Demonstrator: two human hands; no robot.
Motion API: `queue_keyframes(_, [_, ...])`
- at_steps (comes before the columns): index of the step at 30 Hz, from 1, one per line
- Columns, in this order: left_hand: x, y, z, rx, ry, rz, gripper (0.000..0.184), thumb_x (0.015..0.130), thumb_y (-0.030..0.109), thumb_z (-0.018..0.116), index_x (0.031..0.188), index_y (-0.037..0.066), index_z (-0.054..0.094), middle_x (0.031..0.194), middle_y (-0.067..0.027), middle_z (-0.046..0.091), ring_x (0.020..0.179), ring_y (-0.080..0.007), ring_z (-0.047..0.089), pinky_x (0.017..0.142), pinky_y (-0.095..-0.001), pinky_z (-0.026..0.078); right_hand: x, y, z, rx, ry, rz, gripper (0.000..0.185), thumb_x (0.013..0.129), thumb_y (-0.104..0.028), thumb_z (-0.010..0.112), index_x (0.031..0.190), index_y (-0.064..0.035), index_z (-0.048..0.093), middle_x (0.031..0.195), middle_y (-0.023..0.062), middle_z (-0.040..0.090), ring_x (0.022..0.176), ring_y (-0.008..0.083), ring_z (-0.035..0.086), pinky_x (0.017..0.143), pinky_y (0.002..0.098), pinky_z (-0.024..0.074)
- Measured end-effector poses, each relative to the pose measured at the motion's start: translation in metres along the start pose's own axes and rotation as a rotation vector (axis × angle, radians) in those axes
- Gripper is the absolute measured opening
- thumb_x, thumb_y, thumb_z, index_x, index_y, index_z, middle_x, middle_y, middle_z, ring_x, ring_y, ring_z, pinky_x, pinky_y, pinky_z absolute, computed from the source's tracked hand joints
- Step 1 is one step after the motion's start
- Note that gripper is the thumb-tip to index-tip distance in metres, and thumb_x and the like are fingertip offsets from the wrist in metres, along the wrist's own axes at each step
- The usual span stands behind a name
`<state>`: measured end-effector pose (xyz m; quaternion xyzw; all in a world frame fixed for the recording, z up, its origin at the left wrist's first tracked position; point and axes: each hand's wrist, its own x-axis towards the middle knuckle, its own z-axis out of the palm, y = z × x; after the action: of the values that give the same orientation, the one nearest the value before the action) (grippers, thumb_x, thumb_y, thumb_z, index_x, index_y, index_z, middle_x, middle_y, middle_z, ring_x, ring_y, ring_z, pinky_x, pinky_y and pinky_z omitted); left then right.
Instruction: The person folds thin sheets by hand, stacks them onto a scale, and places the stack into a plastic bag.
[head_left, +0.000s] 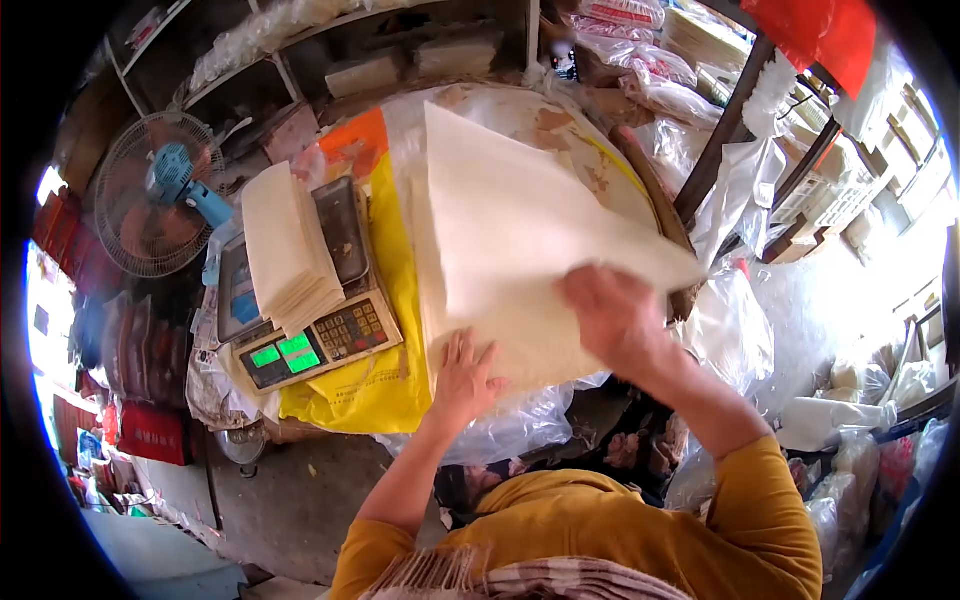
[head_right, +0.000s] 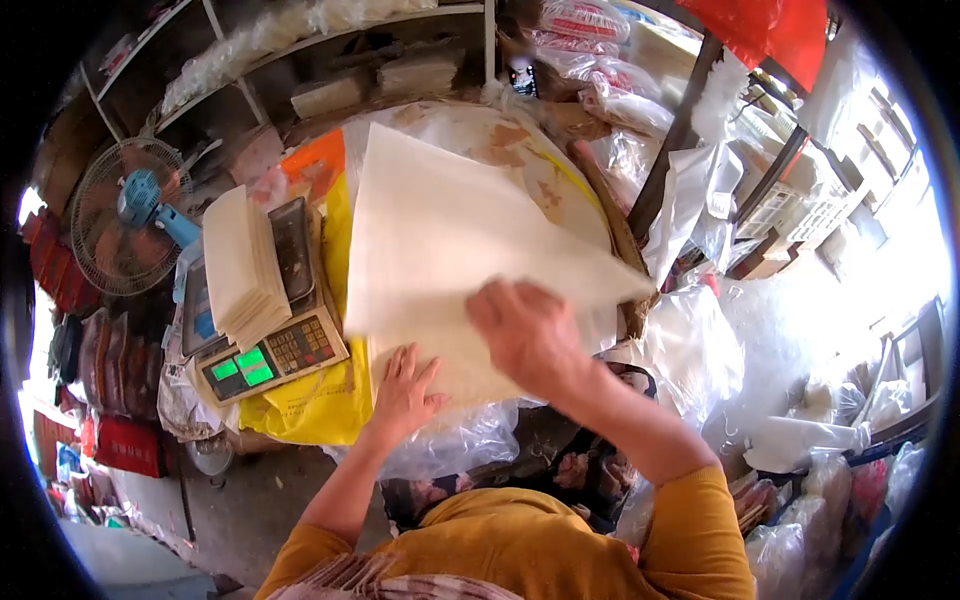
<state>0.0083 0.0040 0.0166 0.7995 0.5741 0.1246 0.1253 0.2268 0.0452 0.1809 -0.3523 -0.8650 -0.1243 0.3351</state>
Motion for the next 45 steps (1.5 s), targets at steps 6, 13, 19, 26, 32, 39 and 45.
queue_keyframes(6, [0.004, 0.005, -0.018, -0.323, 0.015, -0.153, 0.055, 0.078, 0.026, 0.068, 0.127, 0.007, 0.052, 0.138, -0.0222, 0.039, 0.125, -0.0417, 0.037, 0.104, -0.0467, 0.033, -0.059, -0.022, 0.023, 0.143, -0.29, -0.02, 0.017, 0.07, -0.004, 0.057, 0.086, -0.0049, 0.053, 0.08, 0.0067, 0.052, 0.066, 0.022, 0.061, 0.056, 0.0339, 0.051])
queue_keyframes(13, [-0.011, -0.043, -0.027, -0.373, 0.4, 0.131, 0.029, 0.082, 0.004, 0.058, 0.111, 0.004, 0.062, 0.109, -0.0157, 0.064, 0.111, -0.0325, 0.057, 0.099, -0.0403, 0.04, -0.083, -0.014, 0.006, 0.504, -0.5, -0.135, 0.017, 0.083, -0.015, 0.059, 0.096, -0.0045, 0.059, 0.095, 0.0103, 0.06, 0.07, 0.024, 0.062, 0.06, 0.0328, 0.053])
queue_keyframes(19, [-0.022, -0.052, -0.047, -1.033, -0.1, -0.201, 0.021, 0.087, 0.009, 0.056, 0.104, 0.001, 0.067, 0.105, -0.0073, 0.068, 0.095, -0.0133, 0.063, 0.084, -0.026, 0.049, -0.114, 0.103, -0.016, 0.868, -0.645, 0.501, 0.052, 0.078, 0.011, 0.046, 0.124, -0.0102, 0.058, 0.124, 0.0112, 0.058, 0.114, 0.0258, 0.057, 0.097, 0.0307, 0.0435])
queue_keyframes(26, [-0.022, -0.065, -0.037, -1.02, -0.038, -0.028, 0.027, 0.09, 0.018, 0.056, 0.104, -0.003, 0.066, 0.104, -0.0104, 0.067, 0.097, -0.0142, 0.062, 0.086, -0.0291, 0.049, -0.148, 0.11, 0.009, 0.757, -0.542, 0.265, 0.038, 0.08, -0.019, 0.057, 0.117, -0.0142, 0.063, 0.13, 0.006, 0.055, 0.132, 0.0308, 0.038, 0.112, 0.0502, 0.0179])
queue_keyframes(32, [-0.006, -0.053, -0.032, -0.849, 0.148, -0.443, 0.027, 0.08, 0.01, 0.065, 0.104, -0.003, 0.064, 0.09, -0.0091, 0.067, 0.083, -0.0144, 0.063, 0.077, -0.0299, 0.051, -0.146, 0.101, 0.045, 0.621, -0.29, 0.809, 0.018, 0.089, -0.016, 0.057, 0.095, 0.0004, 0.061, 0.074, 0.0145, 0.06, 0.065, 0.0201, 0.056, 0.062, 0.0318, 0.0452])
queue_keyframes(39, [0.037, -0.033, -0.017, -0.035, 0.455, -0.145, 0.073, 0.078, 0.015, 0.066, 0.141, 0.007, 0.03, 0.135, -0.0216, 0.038, 0.126, -0.0362, 0.037, 0.099, -0.0475, 0.035, -0.102, 0.106, 0.116, 0.338, -0.232, 1.041, 0.022, 0.085, -0.022, 0.06, 0.09, -0.0015, 0.056, 0.073, 0.0189, 0.061, 0.07, 0.0293, 0.063, 0.062, 0.0405, 0.0464])
queue_keyframes(45, [0.035, -0.023, 0.004, 0.162, 0.076, -0.132, 0.078, 0.08, 0.059, 0.055, 0.14, 0.012, 0.038, 0.147, -0.0173, 0.028, 0.139, -0.0327, 0.019, 0.112, -0.0522, 0.009, -0.114, 0.114, 0.131, 0.261, -0.213, 0.901, 0.033, 0.084, -0.023, 0.059, 0.111, -0.0044, 0.057, 0.092, 0.016, 0.065, 0.084, 0.0347, 0.062, 0.069, 0.0463, 0.0487])
